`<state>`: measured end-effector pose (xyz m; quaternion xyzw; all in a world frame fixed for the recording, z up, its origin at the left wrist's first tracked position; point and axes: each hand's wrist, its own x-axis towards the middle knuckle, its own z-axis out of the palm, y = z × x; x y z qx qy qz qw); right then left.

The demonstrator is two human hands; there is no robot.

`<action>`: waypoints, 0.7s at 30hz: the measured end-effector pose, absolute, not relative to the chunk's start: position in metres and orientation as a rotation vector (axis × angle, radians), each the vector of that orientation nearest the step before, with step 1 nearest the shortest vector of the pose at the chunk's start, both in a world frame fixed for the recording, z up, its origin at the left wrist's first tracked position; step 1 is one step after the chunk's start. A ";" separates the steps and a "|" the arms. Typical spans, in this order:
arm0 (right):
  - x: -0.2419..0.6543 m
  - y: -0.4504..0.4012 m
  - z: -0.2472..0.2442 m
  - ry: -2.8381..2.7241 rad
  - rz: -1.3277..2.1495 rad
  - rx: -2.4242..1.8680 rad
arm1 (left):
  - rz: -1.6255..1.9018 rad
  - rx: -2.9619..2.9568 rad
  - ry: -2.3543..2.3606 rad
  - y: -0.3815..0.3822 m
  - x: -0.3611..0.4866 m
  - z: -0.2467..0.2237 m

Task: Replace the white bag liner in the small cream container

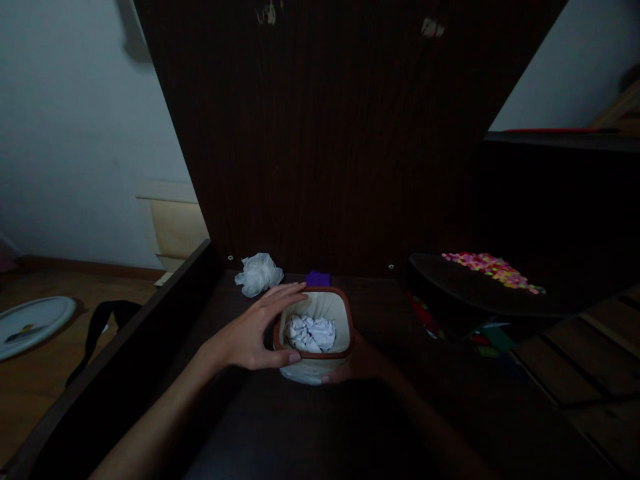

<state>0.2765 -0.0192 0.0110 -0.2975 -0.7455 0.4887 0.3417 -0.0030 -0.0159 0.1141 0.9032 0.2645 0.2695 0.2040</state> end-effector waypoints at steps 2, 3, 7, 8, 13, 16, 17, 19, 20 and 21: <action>0.276 -0.020 0.012 -1.957 1.260 -0.793 | 0.732 2.532 0.741 -0.016 -0.002 0.114; 0.276 -0.020 0.013 -1.963 1.250 -0.803 | 0.713 2.541 0.747 -0.016 -0.002 0.115; 0.276 -0.020 0.015 -1.973 1.250 -0.796 | 0.602 2.571 0.830 -0.019 0.002 0.126; 0.276 -0.020 0.015 -1.987 1.263 -0.785 | 0.570 2.579 0.862 -0.020 0.005 0.130; 0.277 -0.020 0.013 -2.016 1.163 -0.846 | 0.485 2.653 0.934 -0.024 0.025 0.145; 0.278 -0.022 0.014 -2.018 1.093 -0.883 | 0.479 2.676 0.891 -0.019 0.044 0.149; 0.278 -0.022 0.015 -2.019 1.083 -0.899 | 0.460 2.674 0.879 -0.017 0.049 0.149; 0.279 -0.023 0.017 -2.023 1.078 -0.932 | 0.396 2.667 0.859 -0.012 0.060 0.149; 0.279 -0.023 0.017 -2.022 1.081 -0.939 | 0.362 2.665 0.858 -0.010 0.063 0.148; 0.279 -0.023 0.016 -2.016 1.088 -0.933 | 0.330 2.663 0.864 -0.009 0.067 0.147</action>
